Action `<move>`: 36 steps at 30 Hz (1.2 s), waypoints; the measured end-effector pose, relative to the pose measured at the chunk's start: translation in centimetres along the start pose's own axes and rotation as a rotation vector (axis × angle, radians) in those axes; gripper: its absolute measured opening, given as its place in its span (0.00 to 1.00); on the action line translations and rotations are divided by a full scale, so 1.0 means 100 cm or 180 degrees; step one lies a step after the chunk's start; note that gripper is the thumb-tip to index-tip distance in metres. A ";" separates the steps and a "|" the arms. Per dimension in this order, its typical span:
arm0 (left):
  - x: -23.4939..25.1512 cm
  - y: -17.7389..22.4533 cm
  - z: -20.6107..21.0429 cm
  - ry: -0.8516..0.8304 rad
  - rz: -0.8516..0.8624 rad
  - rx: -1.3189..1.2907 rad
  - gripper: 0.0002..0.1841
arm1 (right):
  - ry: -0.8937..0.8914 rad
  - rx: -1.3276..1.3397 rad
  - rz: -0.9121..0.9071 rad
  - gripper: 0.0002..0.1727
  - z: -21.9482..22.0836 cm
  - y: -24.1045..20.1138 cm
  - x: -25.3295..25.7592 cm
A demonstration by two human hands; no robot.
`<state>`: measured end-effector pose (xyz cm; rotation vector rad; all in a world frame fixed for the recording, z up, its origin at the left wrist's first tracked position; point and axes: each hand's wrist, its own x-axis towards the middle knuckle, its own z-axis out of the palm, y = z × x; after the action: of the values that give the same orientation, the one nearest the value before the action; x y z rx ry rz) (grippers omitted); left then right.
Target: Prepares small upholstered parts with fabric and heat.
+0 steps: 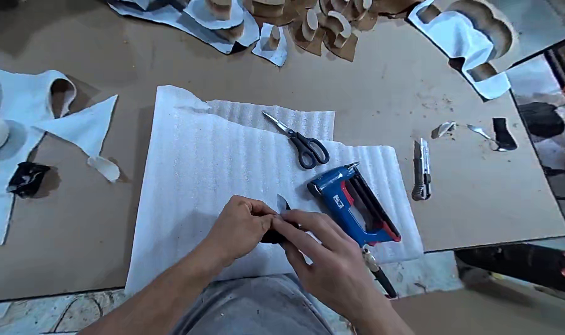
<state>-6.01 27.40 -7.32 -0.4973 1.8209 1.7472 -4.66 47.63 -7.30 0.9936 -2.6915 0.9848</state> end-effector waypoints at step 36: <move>0.079 -0.084 -0.030 0.1498 0.3637 0.2666 0.09 | -0.0214 0.1006 -0.0426 0.11 0.093 0.105 0.063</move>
<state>-7.36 24.62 -18.86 0.6709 3.2880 1.1863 -14.97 44.61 -18.32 1.2629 -2.5283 1.4003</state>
